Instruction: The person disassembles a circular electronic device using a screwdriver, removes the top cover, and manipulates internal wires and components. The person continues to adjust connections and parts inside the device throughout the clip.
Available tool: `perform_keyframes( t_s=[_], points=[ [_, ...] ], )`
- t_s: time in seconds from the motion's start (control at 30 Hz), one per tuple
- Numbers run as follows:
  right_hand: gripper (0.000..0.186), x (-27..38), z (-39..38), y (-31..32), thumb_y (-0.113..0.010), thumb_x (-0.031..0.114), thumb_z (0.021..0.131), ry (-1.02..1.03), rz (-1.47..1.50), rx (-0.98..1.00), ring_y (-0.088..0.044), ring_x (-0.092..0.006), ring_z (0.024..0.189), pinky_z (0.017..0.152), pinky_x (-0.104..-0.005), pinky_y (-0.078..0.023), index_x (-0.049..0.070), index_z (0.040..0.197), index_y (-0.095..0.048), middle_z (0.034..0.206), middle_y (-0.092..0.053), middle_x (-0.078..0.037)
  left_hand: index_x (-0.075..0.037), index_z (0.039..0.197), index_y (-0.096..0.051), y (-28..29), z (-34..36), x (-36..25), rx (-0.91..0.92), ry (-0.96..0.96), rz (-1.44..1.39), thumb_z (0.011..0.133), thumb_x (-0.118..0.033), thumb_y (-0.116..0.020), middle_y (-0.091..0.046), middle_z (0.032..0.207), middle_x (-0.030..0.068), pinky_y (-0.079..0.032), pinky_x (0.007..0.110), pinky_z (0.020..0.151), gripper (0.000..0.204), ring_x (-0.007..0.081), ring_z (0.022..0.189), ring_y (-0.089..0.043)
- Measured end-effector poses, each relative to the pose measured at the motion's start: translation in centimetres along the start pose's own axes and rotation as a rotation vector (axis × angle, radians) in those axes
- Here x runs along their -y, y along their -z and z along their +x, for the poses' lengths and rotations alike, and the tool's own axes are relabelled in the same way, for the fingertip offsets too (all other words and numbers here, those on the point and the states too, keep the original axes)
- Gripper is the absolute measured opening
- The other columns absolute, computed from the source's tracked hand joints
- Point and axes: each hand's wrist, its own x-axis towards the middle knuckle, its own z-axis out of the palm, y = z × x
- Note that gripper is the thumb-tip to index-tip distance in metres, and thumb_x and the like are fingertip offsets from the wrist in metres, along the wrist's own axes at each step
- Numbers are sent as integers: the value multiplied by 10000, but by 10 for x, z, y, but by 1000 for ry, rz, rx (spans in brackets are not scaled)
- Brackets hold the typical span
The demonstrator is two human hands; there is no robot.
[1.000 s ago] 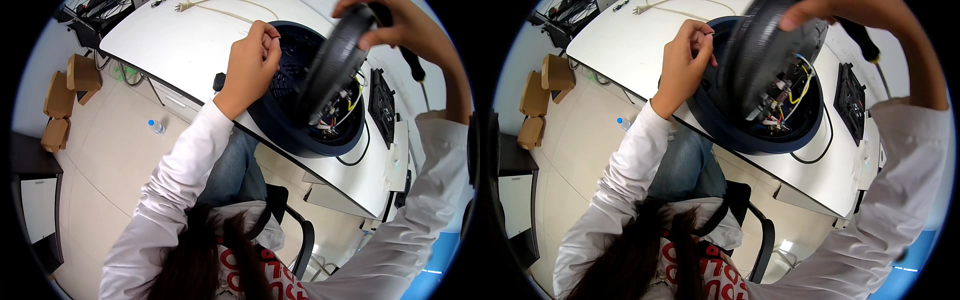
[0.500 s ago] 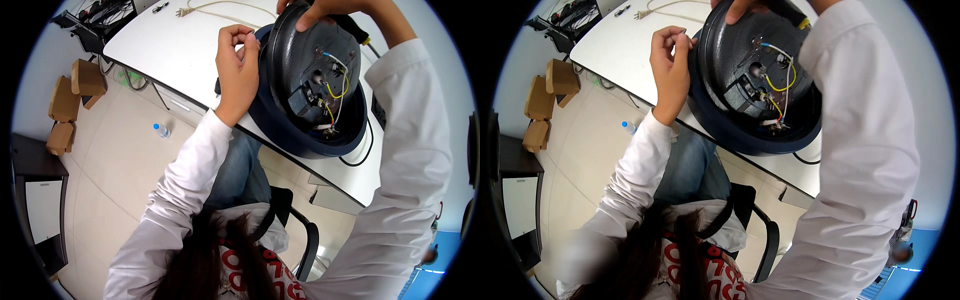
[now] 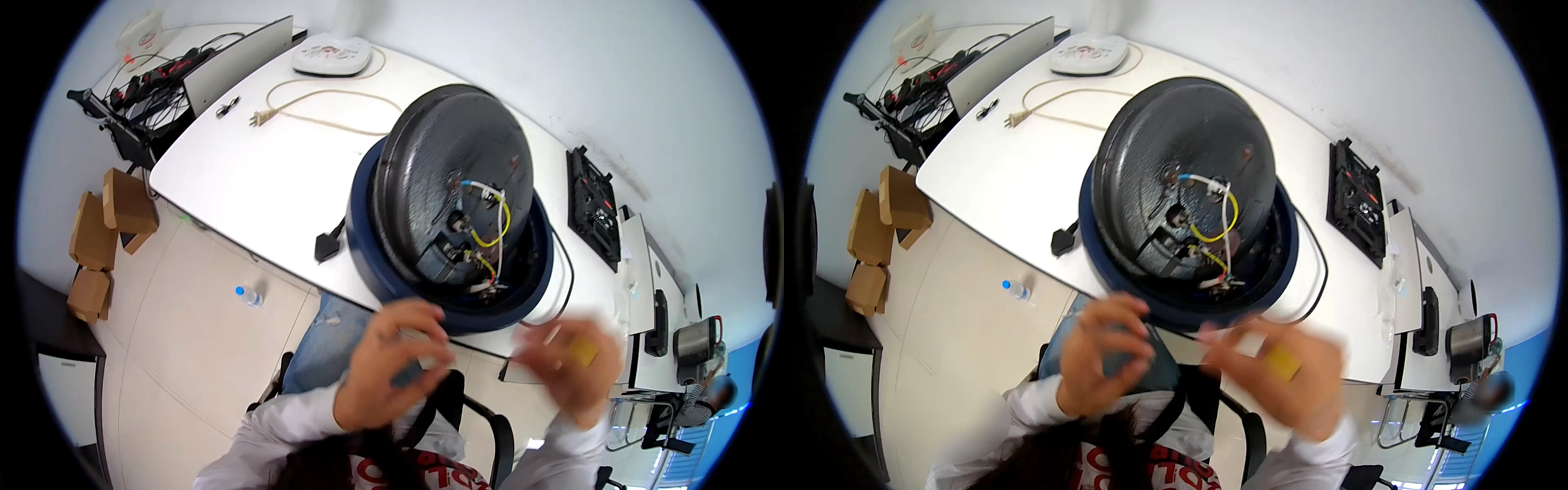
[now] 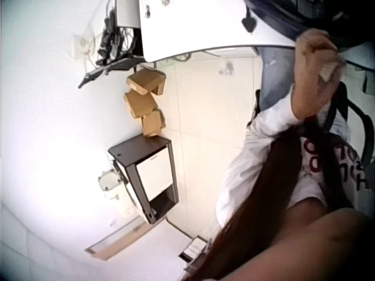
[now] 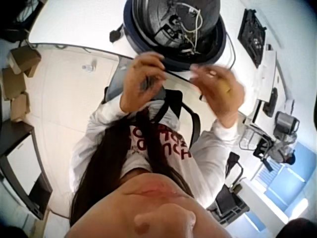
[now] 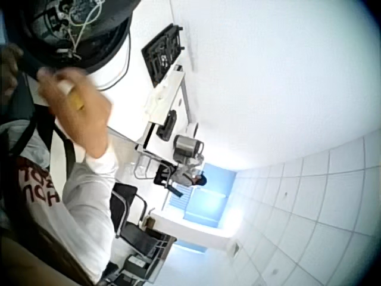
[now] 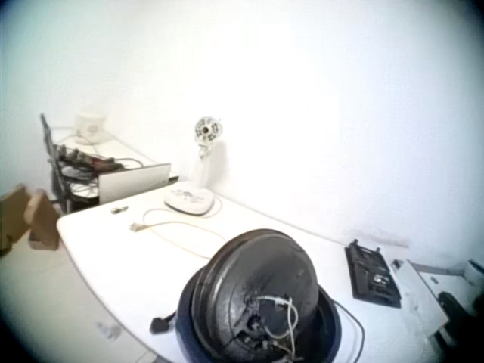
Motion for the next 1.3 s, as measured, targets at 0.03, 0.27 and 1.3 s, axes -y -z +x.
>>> perform_keyframes(
  t_s=[0.03, 0.27, 1.3],
  points=[
    [120, 12, -25, -6, -804, 199, 743, -120, 64, 65, -599, -105, 533, 467, -224, -420, 162, 844, -751, 768, -688, 42, -60, 984, -653, -8, -6, -3, 18, 17, -60, 731, 34, -722, -592, 1037, 100, -446, 425, 927, 279, 328, 1085, -568],
    [299, 36, -78, -50, -720, 4, 726, -77, 120, -146, -628, -192, 645, 530, -287, -490, 111, 1006, -728, 909, -665, -64, -52, 915, -668, -32, -19, 4, 152, 193, -238, 775, -23, -749, -645, 993, 100, -485, 406, 894, 165, 285, 1050, -610],
    [331, 19, -116, -103, -804, 17, 638, -374, 271, -188, -619, -144, 652, 566, -232, -499, 141, 941, -756, 891, -613, -48, 3, 1096, -637, -32, -49, 40, 358, 1026, -1039, 924, -68, -629, -609, 1133, 65, -431, 281, 944, 186, 145, 1075, -560]
  ],
)
